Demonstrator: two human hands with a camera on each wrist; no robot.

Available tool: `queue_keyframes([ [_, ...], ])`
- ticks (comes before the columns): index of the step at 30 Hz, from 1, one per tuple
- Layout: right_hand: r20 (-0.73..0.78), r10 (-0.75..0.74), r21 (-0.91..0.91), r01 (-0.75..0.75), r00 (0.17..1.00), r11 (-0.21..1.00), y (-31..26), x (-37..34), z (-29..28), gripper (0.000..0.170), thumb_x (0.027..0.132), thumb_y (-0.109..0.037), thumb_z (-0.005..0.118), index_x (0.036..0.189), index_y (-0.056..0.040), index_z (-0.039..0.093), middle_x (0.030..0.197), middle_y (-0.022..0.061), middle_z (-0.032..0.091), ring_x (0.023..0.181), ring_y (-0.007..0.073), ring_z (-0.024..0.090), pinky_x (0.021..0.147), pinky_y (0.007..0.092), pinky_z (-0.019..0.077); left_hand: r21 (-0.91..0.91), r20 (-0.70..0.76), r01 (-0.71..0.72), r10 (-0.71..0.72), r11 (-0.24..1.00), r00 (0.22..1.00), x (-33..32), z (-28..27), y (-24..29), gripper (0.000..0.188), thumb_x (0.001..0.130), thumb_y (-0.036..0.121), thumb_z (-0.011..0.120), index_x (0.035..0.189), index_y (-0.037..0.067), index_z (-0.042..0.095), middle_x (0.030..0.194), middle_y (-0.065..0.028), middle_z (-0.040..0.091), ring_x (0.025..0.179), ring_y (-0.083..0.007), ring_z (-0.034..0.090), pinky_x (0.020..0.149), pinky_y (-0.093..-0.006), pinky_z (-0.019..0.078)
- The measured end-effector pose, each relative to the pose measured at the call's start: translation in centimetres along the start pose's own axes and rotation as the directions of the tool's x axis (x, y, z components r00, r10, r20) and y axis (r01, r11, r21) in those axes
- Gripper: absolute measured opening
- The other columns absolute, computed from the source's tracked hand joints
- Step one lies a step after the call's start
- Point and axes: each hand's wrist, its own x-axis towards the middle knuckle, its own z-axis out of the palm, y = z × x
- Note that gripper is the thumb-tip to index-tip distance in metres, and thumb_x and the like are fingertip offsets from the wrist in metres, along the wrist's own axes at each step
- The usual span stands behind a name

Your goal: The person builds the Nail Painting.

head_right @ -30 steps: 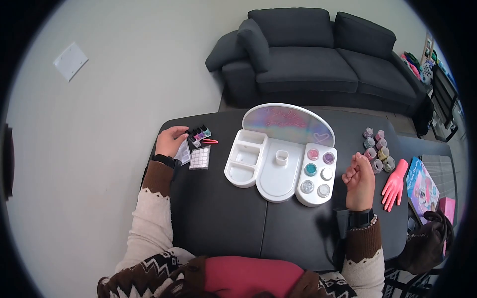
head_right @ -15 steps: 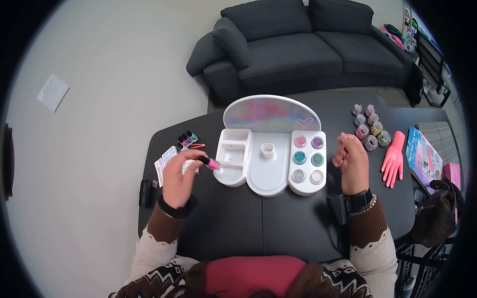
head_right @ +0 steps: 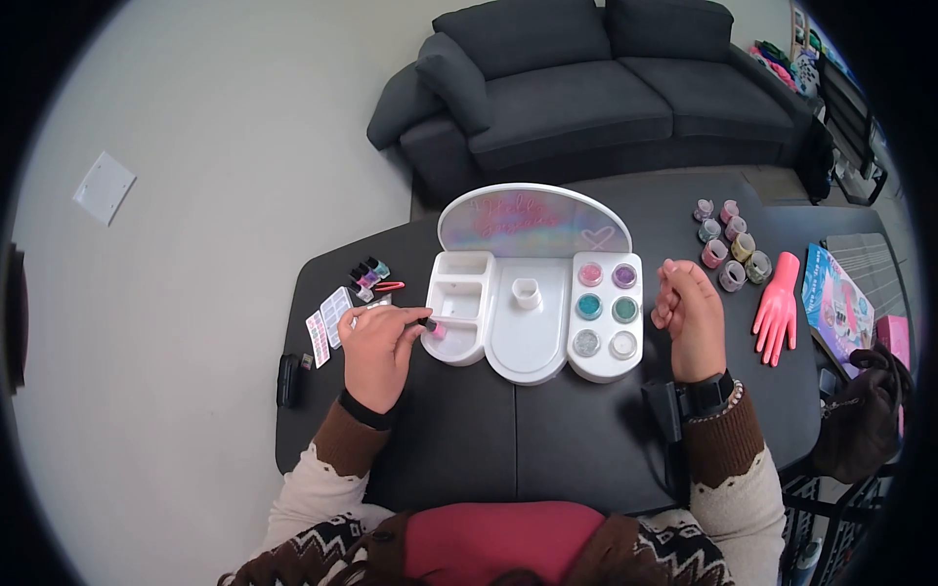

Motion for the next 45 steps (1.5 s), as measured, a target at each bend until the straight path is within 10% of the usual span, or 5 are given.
queue_keyframes([
  [13,0.03,-0.016,-0.036,0.017,0.999,0.999,0.1,0.0,0.1,0.019,0.107,-0.026,0.068,0.1,-0.009,0.063,0.074,-0.0074,0.051,0.063,0.0037,0.048,0.059,0.0235,0.0378,0.316,-0.173,0.361,-0.321,0.877,0.931,3.6,-1.7,-11.7,0.019,0.099,0.029,0.077,0.115,0.02,0.082,0.108,0.0028,0.083,0.106,-0.0188,0.072,0.106,-0.044,0.0356],
  [23,0.027,-0.031,-0.038,0.032,0.999,0.999,0.1,0.1,-0.1,0.02,0.107,-0.027,0.068,0.101,-0.0083,0.064,0.074,-0.0072,0.051,0.062,0.0034,0.048,0.059,0.0233,0.0386,0.249,0.119,0.594,-0.633,0.765,0.765,5.8,-0.7,-15.6,0.031,0.099,0.047,0.074,0.109,0.02,0.086,0.1,-0.0023,0.084,0.097,-0.0213,0.078,0.101,-0.0413,0.0442],
  [34,0.027,-0.036,-0.055,0.038,0.999,0.998,0.0,0.0,0.0,0.021,0.107,-0.027,0.068,0.103,-0.0064,0.064,0.075,-0.0069,0.052,0.063,0.0031,0.047,0.059,0.0232,0.0386,0.34,-0.201,0.469,-0.425,0.815,0.883,5.6,-2.4,-13.1,0.018,0.098,0.032,0.074,0.103,0.019,0.085,0.092,0.0014,0.083,0.089,-0.0187,0.075,0.105,-0.0438,0.0351],
  [39,0.037,-0.019,-0.083,0.022,0.999,0.996,0.5,0.1,-0.3,0.022,0.108,-0.026,0.068,0.104,-0.0053,0.065,0.075,-0.0065,0.052,0.062,0.0031,0.047,0.059,0.0233,0.0387,-0.166,-0.002,0.288,-0.292,0.943,0.956,5.5,-6.5,-3.1,0.013,0.097,0.027,0.078,0.101,0.016,0.085,0.089,0.0018,0.081,0.093,-0.0159,0.074,0.107,-0.0414,0.035],
  [45,0.042,-0.018,-0.077,0.021,0.999,0.997,0.5,0.1,0.0,0.021,0.108,-0.026,0.068,0.104,-0.0057,0.065,0.075,-0.0066,0.053,0.062,0.003,0.047,0.059,0.0228,0.039,-0.075,-0.011,-0.062,0.061,0.995,0.998,3.0,-3.0,2.4,0.007,0.092,0.022,0.085,0.098,0.017,0.084,0.091,0.0032,0.079,0.096,-0.0168,0.07,0.112,-0.0476,0.0329],
])
